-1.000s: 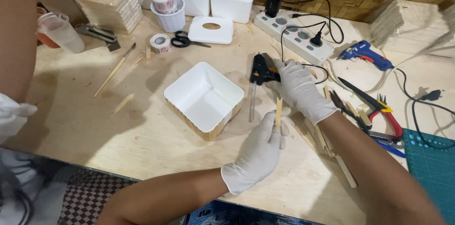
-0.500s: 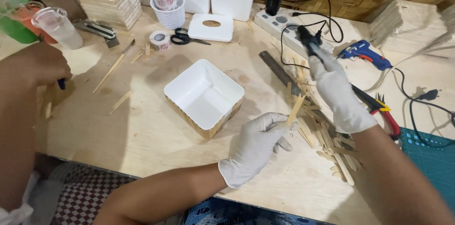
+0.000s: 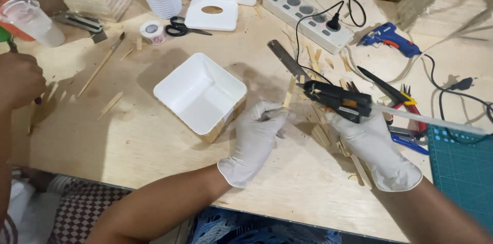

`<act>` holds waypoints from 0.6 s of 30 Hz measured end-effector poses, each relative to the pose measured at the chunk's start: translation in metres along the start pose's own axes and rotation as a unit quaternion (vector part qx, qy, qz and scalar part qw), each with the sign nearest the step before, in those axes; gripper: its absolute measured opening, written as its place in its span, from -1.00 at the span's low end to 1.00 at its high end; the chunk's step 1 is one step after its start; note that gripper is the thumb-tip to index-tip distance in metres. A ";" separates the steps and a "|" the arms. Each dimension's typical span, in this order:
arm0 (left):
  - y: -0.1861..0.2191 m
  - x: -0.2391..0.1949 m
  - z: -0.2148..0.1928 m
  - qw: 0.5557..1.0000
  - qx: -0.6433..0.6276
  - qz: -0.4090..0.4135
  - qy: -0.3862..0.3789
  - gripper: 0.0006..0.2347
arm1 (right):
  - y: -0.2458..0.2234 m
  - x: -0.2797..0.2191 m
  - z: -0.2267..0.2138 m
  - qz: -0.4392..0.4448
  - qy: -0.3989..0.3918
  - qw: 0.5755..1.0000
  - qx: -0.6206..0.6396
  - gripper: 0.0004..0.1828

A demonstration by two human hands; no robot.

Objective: Assembling a decorative wooden cover for a plastic container using popsicle sticks and a hot glue gun.

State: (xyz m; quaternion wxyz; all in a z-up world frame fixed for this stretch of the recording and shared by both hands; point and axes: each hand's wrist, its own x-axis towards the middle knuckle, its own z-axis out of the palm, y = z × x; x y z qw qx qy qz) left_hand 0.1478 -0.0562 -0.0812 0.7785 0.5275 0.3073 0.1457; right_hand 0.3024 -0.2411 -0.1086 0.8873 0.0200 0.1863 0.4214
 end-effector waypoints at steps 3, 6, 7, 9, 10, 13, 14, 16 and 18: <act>-0.007 0.008 -0.002 0.999 -0.016 0.023 0.042 -0.89 | 0.056 -0.018 0.033 -0.222 0.091 0.571 -0.785 -0.41; 0.002 0.004 -0.001 0.999 -0.012 -0.001 0.038 -0.96 | 0.057 -0.017 0.036 -0.173 0.136 0.648 -0.729 -0.51; 0.003 0.003 -0.001 0.999 -0.010 0.001 0.033 -0.97 | 0.055 -0.018 0.036 -0.172 0.116 0.623 -0.755 -0.51; 0.004 0.002 -0.001 1.000 -0.009 0.002 0.027 -0.97 | 0.056 -0.021 0.040 -0.170 0.095 0.597 -0.778 -0.51; 0.004 0.002 0.000 1.000 -0.009 -0.003 0.028 -0.98 | 0.059 -0.024 0.043 -0.164 0.116 0.586 -0.785 -0.52; -0.003 0.006 -0.001 0.999 -0.011 0.006 0.031 -0.96 | 0.074 -0.023 0.049 -0.174 0.171 0.527 -0.814 -0.63; -0.007 0.009 -0.001 0.999 -0.012 0.020 0.033 -0.93 | 0.081 -0.021 0.050 -0.188 0.206 0.477 -0.833 -0.70; -0.009 0.010 -0.001 0.999 -0.018 0.030 0.033 -0.93 | 0.077 -0.020 0.048 -0.183 0.207 0.479 -0.833 -0.71; -0.007 0.008 -0.001 0.998 -0.024 0.040 0.034 -0.94 | 0.075 -0.019 0.046 -0.177 0.210 0.480 -0.833 -0.73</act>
